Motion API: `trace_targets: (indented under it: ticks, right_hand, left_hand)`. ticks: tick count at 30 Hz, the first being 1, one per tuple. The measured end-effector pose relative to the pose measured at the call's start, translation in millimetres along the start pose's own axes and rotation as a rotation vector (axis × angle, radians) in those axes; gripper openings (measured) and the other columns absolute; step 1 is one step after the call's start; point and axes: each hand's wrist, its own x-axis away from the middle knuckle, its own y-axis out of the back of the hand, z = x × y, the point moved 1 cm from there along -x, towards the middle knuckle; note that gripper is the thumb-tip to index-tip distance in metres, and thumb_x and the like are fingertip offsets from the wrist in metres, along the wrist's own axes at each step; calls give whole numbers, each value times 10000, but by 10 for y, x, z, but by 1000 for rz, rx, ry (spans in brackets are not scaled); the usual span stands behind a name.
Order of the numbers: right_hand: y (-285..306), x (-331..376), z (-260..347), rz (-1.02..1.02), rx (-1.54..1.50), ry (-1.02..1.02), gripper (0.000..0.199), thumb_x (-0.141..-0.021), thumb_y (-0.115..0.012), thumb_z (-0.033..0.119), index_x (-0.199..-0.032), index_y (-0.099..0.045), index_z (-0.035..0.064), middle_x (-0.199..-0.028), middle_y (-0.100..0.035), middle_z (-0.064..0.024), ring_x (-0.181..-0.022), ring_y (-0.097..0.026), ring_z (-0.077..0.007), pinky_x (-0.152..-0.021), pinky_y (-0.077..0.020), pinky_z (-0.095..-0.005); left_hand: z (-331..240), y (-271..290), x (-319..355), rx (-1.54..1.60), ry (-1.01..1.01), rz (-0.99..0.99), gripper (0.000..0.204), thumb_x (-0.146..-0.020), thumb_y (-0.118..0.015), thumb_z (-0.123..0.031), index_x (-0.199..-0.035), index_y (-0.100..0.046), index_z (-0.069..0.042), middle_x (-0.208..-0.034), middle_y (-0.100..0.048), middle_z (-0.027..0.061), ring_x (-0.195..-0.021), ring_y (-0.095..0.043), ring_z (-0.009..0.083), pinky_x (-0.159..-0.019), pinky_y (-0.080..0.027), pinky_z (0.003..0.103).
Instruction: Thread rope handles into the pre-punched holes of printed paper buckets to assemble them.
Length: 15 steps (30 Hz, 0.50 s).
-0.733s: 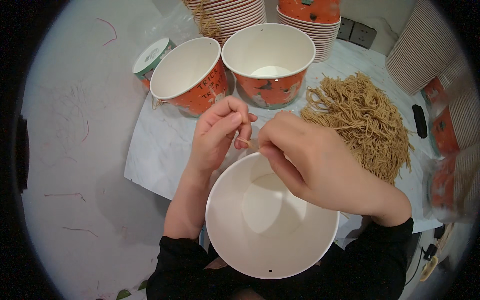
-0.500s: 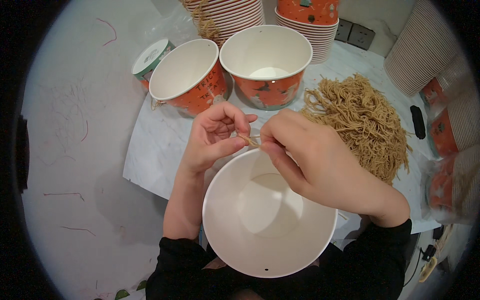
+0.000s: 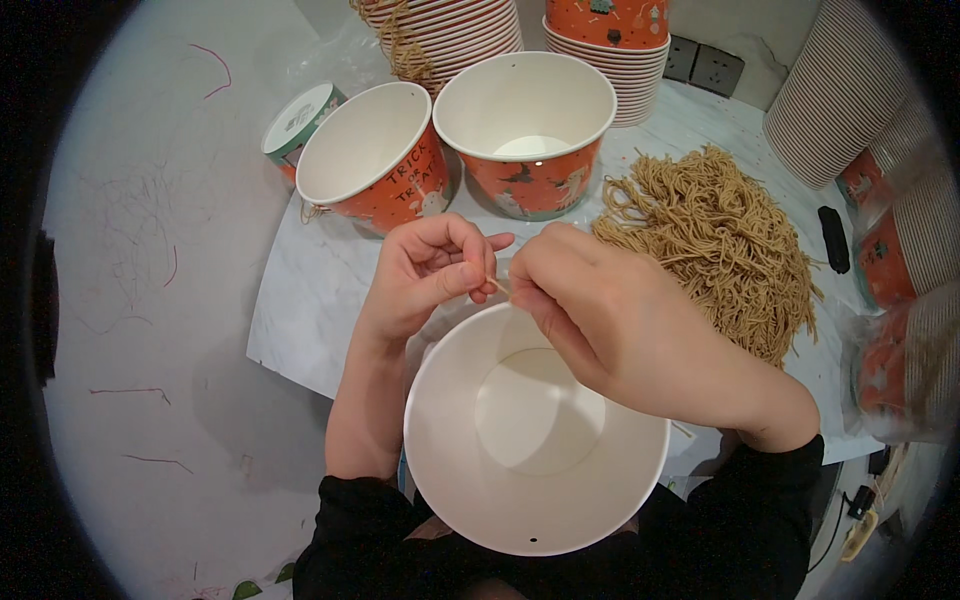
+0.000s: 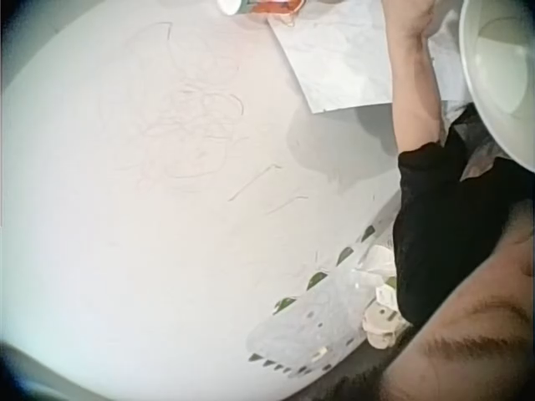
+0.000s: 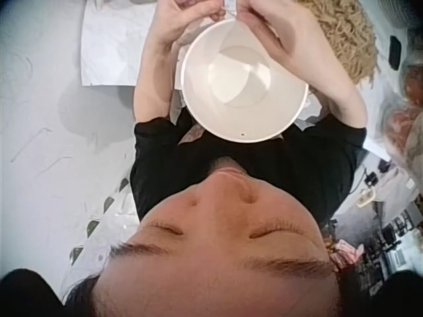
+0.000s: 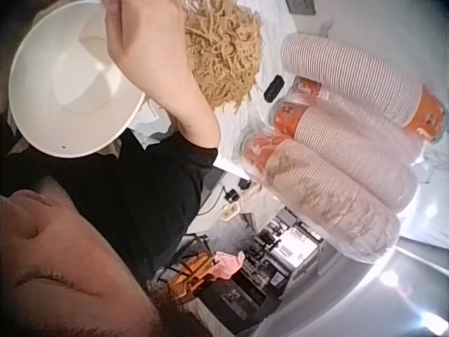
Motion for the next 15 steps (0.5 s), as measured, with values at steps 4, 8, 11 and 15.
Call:
trace_targets:
  ticks: [4, 8, 11, 15]
  right_hand:
    - [1, -25, 27, 25, -9, 17, 79, -932, -614, 6, -995, -566, 1, -919, -576, -158, -810, -618, -353, -693, -496, -409]
    - [-13, -31, 26, 24, 11, 36, 86, -937, -612, 4, -1008, -564, -4, -922, -571, -157, -804, -606, -359, -695, -493, -415]
    - [-18, -12, 55, 24, 3, 11, 73, -925, -626, 13, -983, -585, -2, -897, -575, -153, -788, -603, -341, -684, -493, -398]
    - [25, 14, 103, 162, -131, -59, 72, -918, -653, 39, -952, -610, -8, -833, -595, -130, -746, -619, -270, -667, -492, -353]
  left_hand:
    - [-27, -36, -30, -48, 36, -46, 136, -922, -714, -136, -918, -615, -44, -792, -667, 2, -732, -673, 105, -1196, -335, 488]
    - [11, -22, -45, 73, 33, -1, 117, -944, -698, -73, -980, -640, 22, -924, -699, 82, -853, -679, 135, -794, -556, 280]
    - [14, -30, -38, 49, -4, -28, 106, -924, -712, -41, -982, -650, 22, -955, -713, 104, -876, -689, 152, -815, -563, 292]
    - [-48, -12, -35, -23, -148, -82, 155, -864, -754, 29, -990, -665, 14, -992, -728, 128, -934, -706, 177, -869, -570, 312]
